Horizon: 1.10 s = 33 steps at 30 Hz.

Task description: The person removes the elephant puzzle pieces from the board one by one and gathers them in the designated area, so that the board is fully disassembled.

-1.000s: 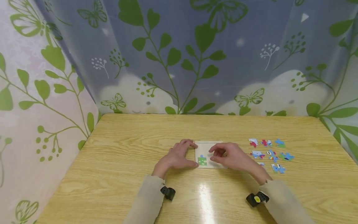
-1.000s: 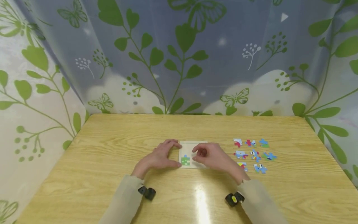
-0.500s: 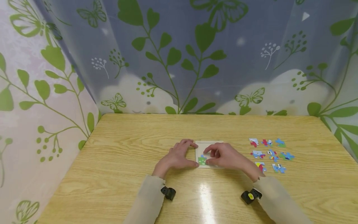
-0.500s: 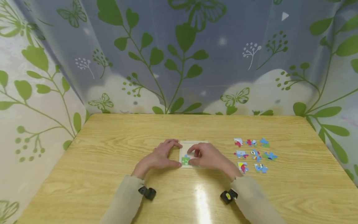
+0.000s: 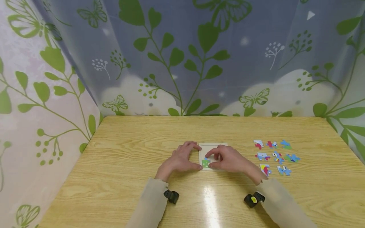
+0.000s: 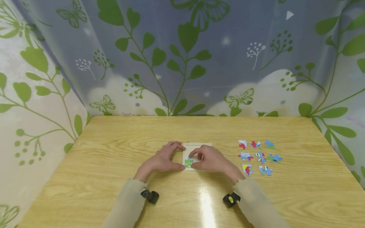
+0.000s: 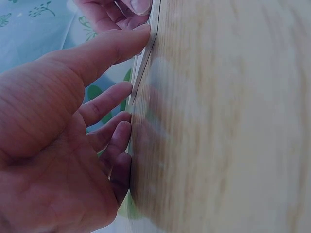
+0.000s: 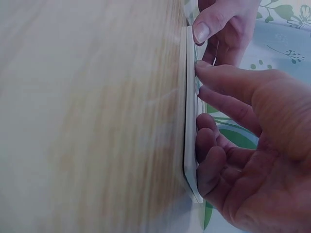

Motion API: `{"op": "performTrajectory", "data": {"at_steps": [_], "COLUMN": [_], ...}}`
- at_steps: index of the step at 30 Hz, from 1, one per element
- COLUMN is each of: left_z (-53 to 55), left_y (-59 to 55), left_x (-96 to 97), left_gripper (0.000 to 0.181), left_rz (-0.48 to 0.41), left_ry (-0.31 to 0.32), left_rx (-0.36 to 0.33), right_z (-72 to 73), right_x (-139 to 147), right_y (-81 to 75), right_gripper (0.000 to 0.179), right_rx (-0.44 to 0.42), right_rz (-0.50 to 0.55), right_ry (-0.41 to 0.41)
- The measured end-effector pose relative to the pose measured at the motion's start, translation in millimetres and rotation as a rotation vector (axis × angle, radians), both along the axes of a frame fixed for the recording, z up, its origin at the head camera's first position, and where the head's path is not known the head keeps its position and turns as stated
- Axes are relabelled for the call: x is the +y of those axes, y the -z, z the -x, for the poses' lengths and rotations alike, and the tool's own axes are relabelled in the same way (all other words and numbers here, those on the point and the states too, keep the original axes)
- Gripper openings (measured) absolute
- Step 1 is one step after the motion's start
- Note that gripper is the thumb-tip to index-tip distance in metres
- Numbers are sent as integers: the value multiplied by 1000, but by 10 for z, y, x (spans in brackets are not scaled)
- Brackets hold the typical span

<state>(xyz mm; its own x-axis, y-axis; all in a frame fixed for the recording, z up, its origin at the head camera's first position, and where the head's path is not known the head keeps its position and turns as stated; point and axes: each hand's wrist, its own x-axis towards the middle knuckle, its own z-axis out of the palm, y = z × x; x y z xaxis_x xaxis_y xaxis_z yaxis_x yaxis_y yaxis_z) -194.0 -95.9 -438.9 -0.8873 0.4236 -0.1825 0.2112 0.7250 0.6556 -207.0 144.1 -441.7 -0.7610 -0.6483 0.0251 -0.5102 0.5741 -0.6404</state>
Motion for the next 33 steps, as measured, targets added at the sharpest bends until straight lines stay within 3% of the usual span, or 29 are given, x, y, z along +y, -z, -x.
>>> {"op": "performTrajectory", "data": {"at_steps": [19, 33], "left_z": [1, 12], "left_y": [-4, -11], "left_x": [15, 11], "left_gripper": [61, 60], "left_rz": [9, 7], "left_ry": [-6, 3], "left_rx": [-6, -7], "right_z": [-22, -37], "right_x": [-25, -33], "right_y": [-12, -9], "right_gripper": [20, 14], "right_rx": [-117, -145], "right_rz": [79, 152], "right_ry": [49, 69]}}
